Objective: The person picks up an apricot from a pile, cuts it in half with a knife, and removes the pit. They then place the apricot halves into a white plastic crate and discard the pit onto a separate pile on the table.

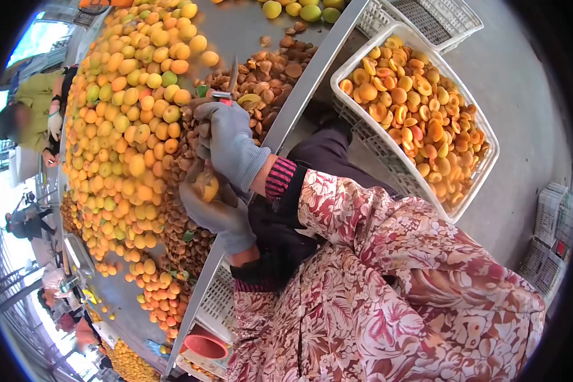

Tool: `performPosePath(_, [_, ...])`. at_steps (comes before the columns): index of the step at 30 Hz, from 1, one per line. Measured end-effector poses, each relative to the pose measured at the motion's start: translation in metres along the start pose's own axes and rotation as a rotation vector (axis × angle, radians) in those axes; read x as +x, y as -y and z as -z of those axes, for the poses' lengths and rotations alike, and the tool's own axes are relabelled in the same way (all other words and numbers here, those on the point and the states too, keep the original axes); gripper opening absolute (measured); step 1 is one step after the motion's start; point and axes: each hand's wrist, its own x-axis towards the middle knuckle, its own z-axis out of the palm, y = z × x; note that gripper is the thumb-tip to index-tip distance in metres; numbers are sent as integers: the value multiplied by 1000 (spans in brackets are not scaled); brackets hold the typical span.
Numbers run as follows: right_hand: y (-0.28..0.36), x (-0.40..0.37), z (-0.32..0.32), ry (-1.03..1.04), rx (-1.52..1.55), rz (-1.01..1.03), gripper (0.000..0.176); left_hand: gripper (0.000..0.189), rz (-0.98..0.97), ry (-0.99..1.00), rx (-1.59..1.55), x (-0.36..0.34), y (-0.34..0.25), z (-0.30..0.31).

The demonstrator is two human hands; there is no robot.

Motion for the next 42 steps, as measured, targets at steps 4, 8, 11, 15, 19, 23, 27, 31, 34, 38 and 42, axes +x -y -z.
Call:
performPosePath(4, [-15,-16,-20,-46,-303,290,11,41,-129,-40,307,-3,12,-8])
performPosePath(8, [-9,-8,-11,45,-240,280,11,47,-265,-21,381,0,14,-3])
performPosePath(11, [-4,1,3,6,-81,85,14,52,-298,-45,312,1,12,-3])
performPosePath(15, [-8,-1,0,99,-163,184,15,44,-237,-48,341,-1,18,-7])
performPosePath(19, [-12,-15,-14,145,-435,280,14,39,-147,-57,266,-4,19,-9])
performPosePath(23, [-6,13,11,1,-48,-20,7,30,-40,-26,189,2,-8,-7])
performPosePath(27, [-9,17,18,-41,47,-125,7,24,67,-17,107,3,-11,-3])
performPosePath(31, [-13,12,17,-91,129,-170,14,22,211,-80,-319,4,-4,-2])
performPosePath(34, [-17,12,16,-81,182,-189,14,22,54,-155,-149,2,10,-5])
performPosePath(38, [-22,13,17,-26,180,-173,12,33,-63,-141,0,2,-3,-2])
performPosePath(42, [-15,7,10,4,219,-187,15,40,160,-197,-412,-1,5,0])
